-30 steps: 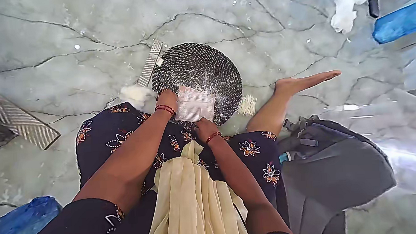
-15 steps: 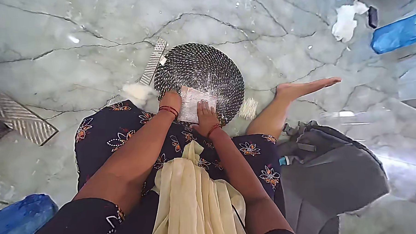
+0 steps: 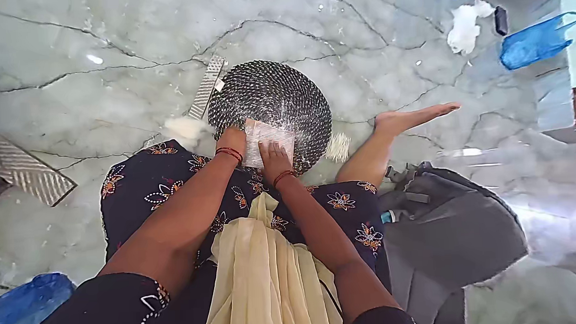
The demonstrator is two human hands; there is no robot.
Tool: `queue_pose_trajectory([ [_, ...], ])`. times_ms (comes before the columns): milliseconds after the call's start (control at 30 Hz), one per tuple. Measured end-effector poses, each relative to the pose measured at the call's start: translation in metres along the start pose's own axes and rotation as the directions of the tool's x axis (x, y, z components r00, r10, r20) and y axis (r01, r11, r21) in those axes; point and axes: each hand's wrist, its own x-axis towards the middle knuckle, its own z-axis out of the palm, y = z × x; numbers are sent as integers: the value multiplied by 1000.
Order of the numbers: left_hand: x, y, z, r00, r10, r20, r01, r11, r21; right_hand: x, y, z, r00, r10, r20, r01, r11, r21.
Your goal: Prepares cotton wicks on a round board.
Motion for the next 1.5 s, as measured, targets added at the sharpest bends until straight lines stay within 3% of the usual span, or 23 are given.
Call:
queue_pose_trajectory([
  [167,-11,0,0,1000,0,14,0,1000,-12,-13,-5,14,991,62,-122,-45,989,140],
  [300,-14,1,-4,1000,-13,25,14,1000,-22,-19,9,-6,989,103,-104,-70,957,281],
  [433,-11,0,-7,999,-26,23,28,998,-56,-16,29,-28,996,68,-56,-57,981,184],
  [567,-21,10,-21,989,-71,128,80,994,-69,-13,10,-46,995,28,92,-37,994,103],
  [767,-17,7,-16,994,-87,60,89,996,-17,2,-18,-14,994,96,49,-101,989,108],
  [900,-23,7,-8,993,-63,95,58,997,55,-9,-29,9,991,130,-11,-127,983,131],
  [1167,-22,9,-9,992,-96,86,90,994,66,-10,-16,-26,995,88,46,-92,991,95],
  [1267,-19,8,-12,990,-120,70,115,991,71,2,-10,-22,993,85,82,-91,993,73],
  [1500,-23,11,-9,988,-129,81,121,988,95,-8,-27,6,989,148,5,-147,978,146],
])
